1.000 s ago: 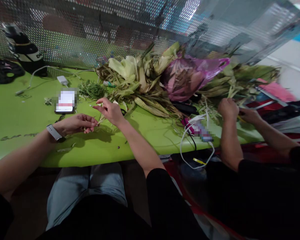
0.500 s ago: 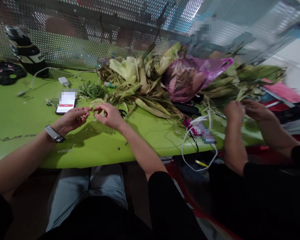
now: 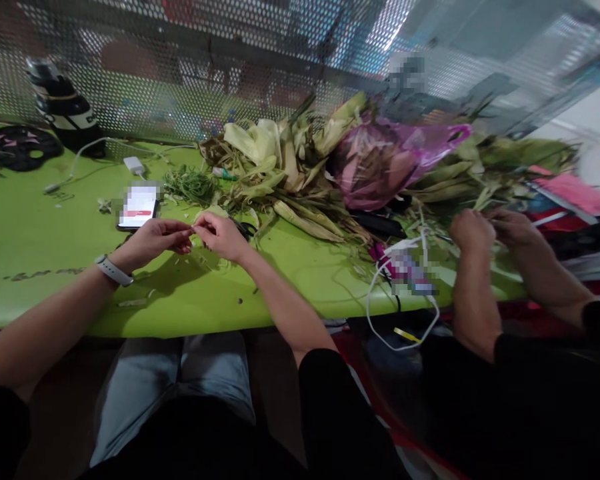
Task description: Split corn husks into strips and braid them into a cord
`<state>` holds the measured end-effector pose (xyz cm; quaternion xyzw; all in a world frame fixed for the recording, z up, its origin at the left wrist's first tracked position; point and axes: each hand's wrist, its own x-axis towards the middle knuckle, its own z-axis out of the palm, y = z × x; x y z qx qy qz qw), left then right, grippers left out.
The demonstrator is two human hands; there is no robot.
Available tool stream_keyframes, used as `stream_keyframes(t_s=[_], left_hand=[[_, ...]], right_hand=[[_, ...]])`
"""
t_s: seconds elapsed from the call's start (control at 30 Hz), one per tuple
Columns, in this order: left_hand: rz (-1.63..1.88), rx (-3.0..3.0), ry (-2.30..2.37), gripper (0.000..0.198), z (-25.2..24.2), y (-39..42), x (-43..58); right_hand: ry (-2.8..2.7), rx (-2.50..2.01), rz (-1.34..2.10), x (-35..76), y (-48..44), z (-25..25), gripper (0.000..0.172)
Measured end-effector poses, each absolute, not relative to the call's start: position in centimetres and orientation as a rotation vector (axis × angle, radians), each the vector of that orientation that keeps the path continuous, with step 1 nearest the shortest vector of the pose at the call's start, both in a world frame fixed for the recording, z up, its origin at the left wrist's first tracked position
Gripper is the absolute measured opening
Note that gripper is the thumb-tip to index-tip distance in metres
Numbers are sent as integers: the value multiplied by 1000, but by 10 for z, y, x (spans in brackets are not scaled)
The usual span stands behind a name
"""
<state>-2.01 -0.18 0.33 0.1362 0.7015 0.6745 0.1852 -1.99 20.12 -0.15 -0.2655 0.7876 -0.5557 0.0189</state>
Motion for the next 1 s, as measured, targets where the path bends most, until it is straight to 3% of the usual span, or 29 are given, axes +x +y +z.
stream_keyframes(t_s=[0.3,0.47,0.67,0.87,1.0], left_hand=[[2020,340,1994,16,5,2,-15],[2055,341,2013,7,7,5,-14],[2001,365,2032,14,6,-1,-19],[1769,532,2284,19,-2,-1,-19],[1614,748,2649,18,-3,0,-14]], right_hand=[[2736,-873,-1390,-13,200,8,15],[2754,-892,-1401,-12,202,9,16],[2826,-724,-1409,-15,203,6,16],[2913,-688,-1209,-10,204,14,30],[2835,-514,-1332,-11,201,12,38]])
